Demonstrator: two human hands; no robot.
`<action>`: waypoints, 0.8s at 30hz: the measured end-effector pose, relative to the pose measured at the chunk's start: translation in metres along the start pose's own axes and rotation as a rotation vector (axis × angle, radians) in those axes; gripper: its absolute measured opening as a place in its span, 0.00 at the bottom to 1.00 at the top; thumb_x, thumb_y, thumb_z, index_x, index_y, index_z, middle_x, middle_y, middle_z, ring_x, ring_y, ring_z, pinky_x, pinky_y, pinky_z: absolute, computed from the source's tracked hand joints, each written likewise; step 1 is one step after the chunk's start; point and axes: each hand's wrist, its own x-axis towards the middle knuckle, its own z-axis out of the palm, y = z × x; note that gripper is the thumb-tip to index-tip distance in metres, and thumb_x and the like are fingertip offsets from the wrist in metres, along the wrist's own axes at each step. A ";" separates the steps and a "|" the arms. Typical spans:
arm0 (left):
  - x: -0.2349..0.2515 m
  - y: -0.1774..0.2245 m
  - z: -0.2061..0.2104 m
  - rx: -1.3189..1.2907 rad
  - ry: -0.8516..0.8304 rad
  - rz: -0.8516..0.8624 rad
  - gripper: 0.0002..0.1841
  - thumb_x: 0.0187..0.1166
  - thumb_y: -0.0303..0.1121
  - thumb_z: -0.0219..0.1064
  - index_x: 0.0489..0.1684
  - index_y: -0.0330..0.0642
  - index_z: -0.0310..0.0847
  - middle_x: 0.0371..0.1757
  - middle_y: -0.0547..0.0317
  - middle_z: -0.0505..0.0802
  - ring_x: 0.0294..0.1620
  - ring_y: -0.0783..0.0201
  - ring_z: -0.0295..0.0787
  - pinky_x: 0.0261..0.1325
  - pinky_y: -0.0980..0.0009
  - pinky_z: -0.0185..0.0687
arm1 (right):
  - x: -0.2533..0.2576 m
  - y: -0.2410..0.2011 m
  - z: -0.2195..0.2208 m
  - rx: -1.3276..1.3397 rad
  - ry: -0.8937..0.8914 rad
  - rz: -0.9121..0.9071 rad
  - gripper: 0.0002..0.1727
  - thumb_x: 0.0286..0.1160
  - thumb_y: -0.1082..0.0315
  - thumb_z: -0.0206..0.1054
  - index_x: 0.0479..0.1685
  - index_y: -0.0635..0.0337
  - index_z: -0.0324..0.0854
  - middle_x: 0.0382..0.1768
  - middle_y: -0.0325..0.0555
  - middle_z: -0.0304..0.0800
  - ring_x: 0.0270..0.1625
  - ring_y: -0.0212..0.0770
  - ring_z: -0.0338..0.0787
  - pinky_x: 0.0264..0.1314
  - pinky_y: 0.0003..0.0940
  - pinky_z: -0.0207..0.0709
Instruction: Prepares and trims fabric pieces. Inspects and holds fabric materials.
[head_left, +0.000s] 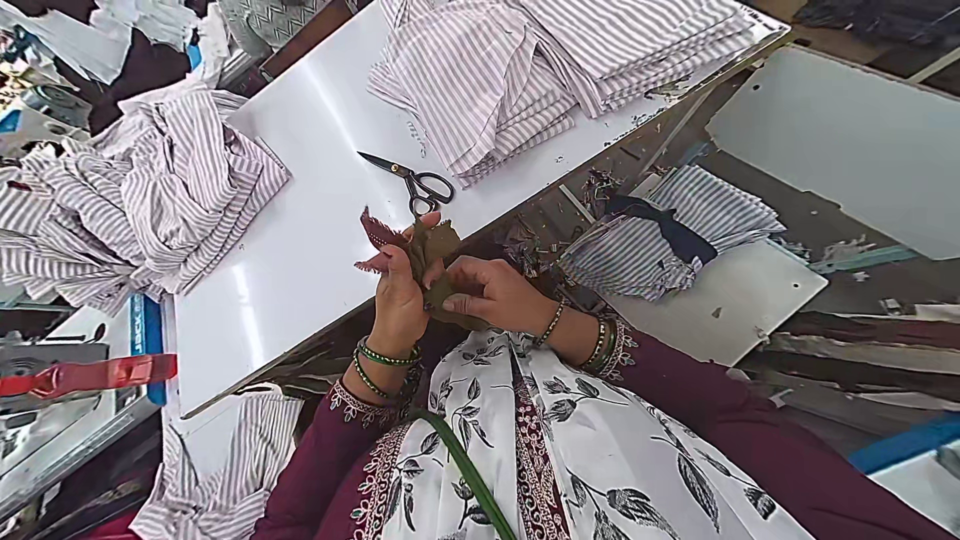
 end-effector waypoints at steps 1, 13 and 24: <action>0.000 0.002 0.000 -0.015 0.009 0.002 0.30 0.85 0.63 0.52 0.71 0.51 0.81 0.30 0.75 0.88 0.22 0.82 0.78 0.29 0.86 0.78 | -0.001 0.003 0.002 0.013 0.054 -0.037 0.10 0.78 0.66 0.68 0.42 0.67 0.85 0.32 0.38 0.87 0.35 0.20 0.82 0.43 0.18 0.76; 0.010 0.033 -0.026 -0.047 0.382 0.075 0.25 0.97 0.42 0.33 0.34 0.58 0.78 0.13 0.79 0.76 0.08 0.82 0.63 0.13 0.86 0.63 | -0.024 -0.002 -0.073 0.602 0.503 -0.094 0.18 0.92 0.64 0.40 0.39 0.43 0.76 0.17 0.25 0.81 0.18 0.22 0.79 0.25 0.18 0.79; 0.009 0.180 -0.126 0.618 0.607 0.256 0.16 0.86 0.14 0.43 0.38 0.41 0.74 0.31 0.71 0.87 0.37 0.80 0.85 0.49 0.83 0.81 | -0.089 0.013 -0.195 -0.136 1.192 0.012 0.04 0.82 0.71 0.61 0.44 0.52 0.71 0.29 0.22 0.82 0.26 0.18 0.84 0.32 0.17 0.84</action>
